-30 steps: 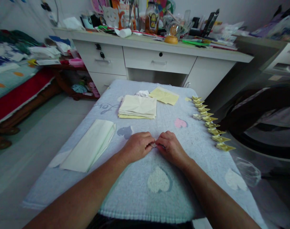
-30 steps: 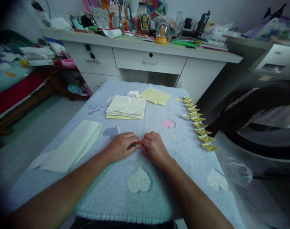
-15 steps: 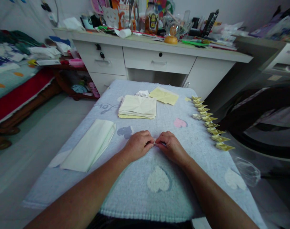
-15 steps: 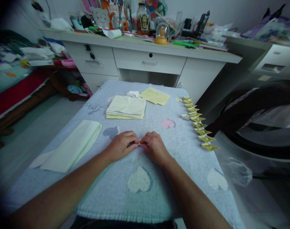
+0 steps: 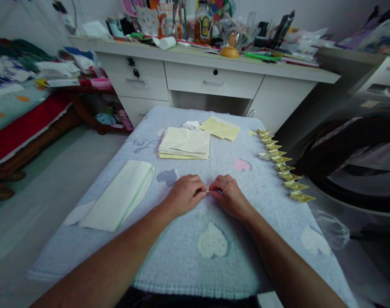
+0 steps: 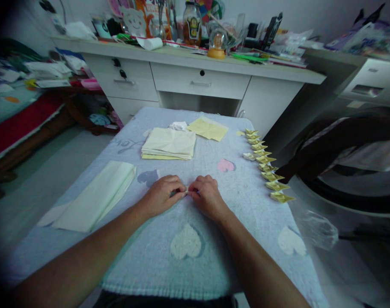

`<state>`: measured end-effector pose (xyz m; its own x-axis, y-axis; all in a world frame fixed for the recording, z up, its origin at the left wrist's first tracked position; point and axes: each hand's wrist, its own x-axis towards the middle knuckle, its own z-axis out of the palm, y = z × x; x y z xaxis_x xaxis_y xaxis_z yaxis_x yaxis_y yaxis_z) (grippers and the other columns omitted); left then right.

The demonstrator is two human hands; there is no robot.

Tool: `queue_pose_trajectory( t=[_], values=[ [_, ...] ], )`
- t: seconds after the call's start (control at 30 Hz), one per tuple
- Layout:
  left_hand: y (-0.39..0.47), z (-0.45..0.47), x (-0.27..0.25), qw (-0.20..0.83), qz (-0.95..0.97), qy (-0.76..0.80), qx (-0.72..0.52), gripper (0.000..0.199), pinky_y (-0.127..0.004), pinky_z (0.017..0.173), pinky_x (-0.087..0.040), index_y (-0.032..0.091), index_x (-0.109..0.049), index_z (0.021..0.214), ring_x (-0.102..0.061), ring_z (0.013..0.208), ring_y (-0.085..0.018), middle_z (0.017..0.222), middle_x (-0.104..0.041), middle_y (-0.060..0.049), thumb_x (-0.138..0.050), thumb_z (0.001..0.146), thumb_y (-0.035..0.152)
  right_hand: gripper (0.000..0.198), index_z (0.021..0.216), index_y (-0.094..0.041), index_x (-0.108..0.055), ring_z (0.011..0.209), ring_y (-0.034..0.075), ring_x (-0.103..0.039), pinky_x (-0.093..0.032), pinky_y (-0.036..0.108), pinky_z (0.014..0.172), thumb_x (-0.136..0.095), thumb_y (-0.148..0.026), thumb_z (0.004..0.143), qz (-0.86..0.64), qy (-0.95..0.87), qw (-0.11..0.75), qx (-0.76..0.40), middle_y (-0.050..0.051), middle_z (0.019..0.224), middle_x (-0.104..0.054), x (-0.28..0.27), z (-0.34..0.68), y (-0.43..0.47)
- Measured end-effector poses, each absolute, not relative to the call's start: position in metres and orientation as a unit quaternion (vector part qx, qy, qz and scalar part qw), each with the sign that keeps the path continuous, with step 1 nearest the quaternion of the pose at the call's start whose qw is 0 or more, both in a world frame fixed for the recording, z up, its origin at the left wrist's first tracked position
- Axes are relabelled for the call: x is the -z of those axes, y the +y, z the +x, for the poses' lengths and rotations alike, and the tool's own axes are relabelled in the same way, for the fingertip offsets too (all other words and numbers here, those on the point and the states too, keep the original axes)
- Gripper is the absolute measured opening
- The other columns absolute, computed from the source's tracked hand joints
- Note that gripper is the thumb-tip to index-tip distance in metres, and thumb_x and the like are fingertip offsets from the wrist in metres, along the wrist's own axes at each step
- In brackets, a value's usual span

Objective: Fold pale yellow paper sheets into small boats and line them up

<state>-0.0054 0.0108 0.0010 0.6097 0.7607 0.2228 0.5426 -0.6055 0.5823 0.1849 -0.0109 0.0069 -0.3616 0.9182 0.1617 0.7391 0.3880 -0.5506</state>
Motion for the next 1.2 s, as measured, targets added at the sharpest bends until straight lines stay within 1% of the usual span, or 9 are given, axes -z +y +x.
queue_pose_trajectory(
  t=[0.07,0.17,0.33,0.47,0.6,0.77,1.0,1.2],
  values=[
    [0.012,-0.006,0.000,0.240,0.863,0.378,-0.235,0.009,-0.030,0.075,-0.040,0.019,-0.067,0.078,-0.056,0.081,-0.018,0.078,-0.062,-0.003,-0.060,0.083,0.020,0.006,0.077,-0.019,-0.067,0.080,0.017,-0.049,-0.033,0.032,0.077,-0.066,-0.018,0.083,-0.523,-0.799,0.224,-0.194,0.003,0.078,-0.063,-0.007,0.183,-0.011],
    [0.013,-0.006,0.000,0.250,0.859,0.382,-0.231,0.013,-0.030,0.074,-0.040,0.018,-0.067,0.075,-0.056,0.078,-0.017,0.075,-0.062,-0.003,-0.057,0.084,0.020,0.007,0.077,-0.020,-0.067,0.081,0.018,-0.049,-0.032,0.032,0.076,-0.065,-0.018,0.084,-0.534,-0.796,0.212,-0.191,0.003,0.079,-0.063,-0.008,0.182,-0.010],
    [0.013,-0.002,-0.005,0.249,0.852,0.405,-0.220,0.015,-0.028,0.072,-0.038,0.018,-0.064,0.070,-0.056,0.077,-0.017,0.073,-0.061,-0.002,-0.057,0.084,0.020,0.008,0.078,-0.019,-0.067,0.080,0.018,-0.050,-0.031,0.032,0.075,-0.063,-0.021,0.085,-0.541,-0.790,0.204,-0.203,0.003,0.079,-0.064,-0.010,0.182,-0.010],
    [0.012,0.001,-0.009,0.239,0.851,0.420,-0.205,0.018,-0.029,0.071,-0.037,0.017,-0.062,0.068,-0.056,0.075,-0.017,0.072,-0.061,-0.002,-0.055,0.084,0.019,0.009,0.079,-0.019,-0.066,0.078,0.017,-0.050,-0.030,0.032,0.074,-0.060,-0.018,0.086,-0.548,-0.787,0.185,-0.213,0.003,0.079,-0.065,-0.013,0.182,-0.010],
    [0.011,0.002,-0.007,0.222,0.850,0.435,-0.198,0.018,-0.029,0.071,-0.036,0.018,-0.061,0.069,-0.055,0.075,-0.017,0.073,-0.061,-0.002,-0.054,0.085,0.021,0.011,0.079,-0.018,-0.065,0.080,0.018,-0.048,-0.028,0.032,0.073,-0.057,-0.018,0.086,-0.573,-0.781,0.163,-0.187,0.005,0.081,-0.063,-0.013,0.178,-0.010],
    [0.012,-0.002,-0.004,0.209,0.846,0.447,-0.201,0.024,-0.029,0.068,-0.032,0.017,-0.059,0.066,-0.055,0.075,-0.017,0.070,-0.059,-0.001,-0.057,0.085,0.031,0.014,0.079,-0.018,-0.064,0.082,0.020,-0.045,-0.025,0.032,0.071,-0.054,-0.021,0.088,-0.589,-0.780,0.142,-0.158,0.006,0.084,-0.062,-0.010,0.175,-0.010],
    [0.013,-0.001,-0.005,0.201,0.843,0.466,-0.180,0.021,-0.030,0.070,-0.032,0.018,-0.061,0.068,-0.056,0.079,-0.017,0.074,-0.062,-0.001,-0.056,0.086,0.029,0.020,0.082,-0.019,-0.064,0.085,0.020,-0.046,-0.024,0.032,0.071,-0.046,-0.024,0.091,-0.615,-0.769,0.089,-0.148,0.006,0.089,-0.062,-0.014,0.170,-0.010],
    [0.013,0.003,-0.008,0.185,0.842,0.482,-0.155,0.022,-0.030,0.071,-0.032,0.018,-0.061,0.069,-0.057,0.081,-0.018,0.077,-0.064,-0.002,-0.055,0.086,0.029,0.018,0.087,-0.021,-0.063,0.088,0.022,-0.046,-0.025,0.033,0.071,-0.046,-0.026,0.091,-0.634,-0.759,0.070,-0.129,0.006,0.092,-0.061,-0.013,0.168,-0.010]
  ],
)
